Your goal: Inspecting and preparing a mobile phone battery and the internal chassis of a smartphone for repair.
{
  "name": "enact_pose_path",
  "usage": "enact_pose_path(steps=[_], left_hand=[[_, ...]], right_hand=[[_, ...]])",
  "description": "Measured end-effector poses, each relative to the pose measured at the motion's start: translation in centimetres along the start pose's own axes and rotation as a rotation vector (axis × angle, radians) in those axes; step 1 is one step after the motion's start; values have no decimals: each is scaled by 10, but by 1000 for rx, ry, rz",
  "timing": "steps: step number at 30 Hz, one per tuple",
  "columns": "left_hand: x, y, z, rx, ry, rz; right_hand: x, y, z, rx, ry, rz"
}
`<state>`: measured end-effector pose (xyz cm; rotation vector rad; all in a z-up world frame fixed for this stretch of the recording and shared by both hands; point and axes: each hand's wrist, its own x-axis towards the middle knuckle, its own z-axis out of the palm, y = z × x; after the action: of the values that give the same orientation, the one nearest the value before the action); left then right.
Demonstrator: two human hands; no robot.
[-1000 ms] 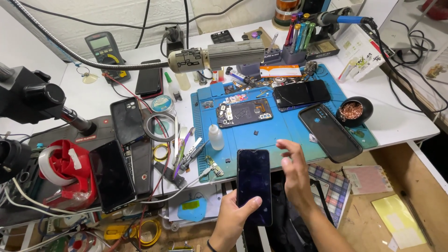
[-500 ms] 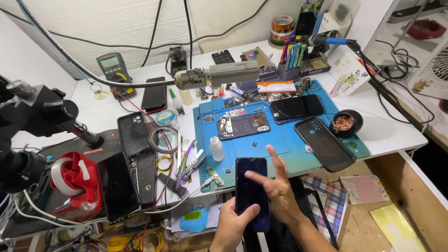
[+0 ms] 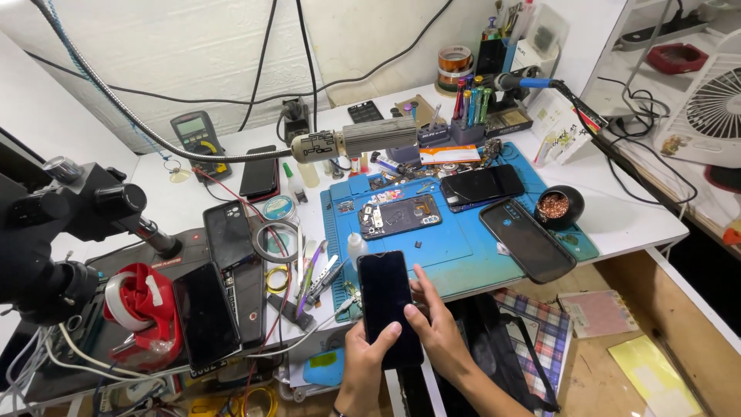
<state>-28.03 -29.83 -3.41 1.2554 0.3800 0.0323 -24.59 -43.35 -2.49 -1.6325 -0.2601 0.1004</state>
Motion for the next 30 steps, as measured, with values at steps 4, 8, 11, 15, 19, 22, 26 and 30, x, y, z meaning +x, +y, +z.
enact_pose_path(steps=[4, 8, 11, 15, 19, 22, 26, 30], left_hand=[[-2, 0, 1, -43, -88, -70], [2, -6, -4, 28, -118, -42], [5, -11, -6, 28, -149, -48], [8, -15, -10, 180, -211, 54], [5, -9, -11, 245, -262, 71], [6, -8, -11, 286, -259, 81], [6, -2, -10, 300, -256, 63], [8, -12, -14, 410, -234, 78]], right_hand=[[5, 8, -2, -11, -44, 104], [5, 7, 0, 9, -49, 97], [8, 10, -3, -19, -50, 117], [11, 15, -6, -3, -46, 152], [13, 14, -7, 24, -48, 129], [16, 14, -7, -3, -42, 154], [21, 15, -5, 6, -49, 144], [23, 26, -3, -43, -24, 162]])
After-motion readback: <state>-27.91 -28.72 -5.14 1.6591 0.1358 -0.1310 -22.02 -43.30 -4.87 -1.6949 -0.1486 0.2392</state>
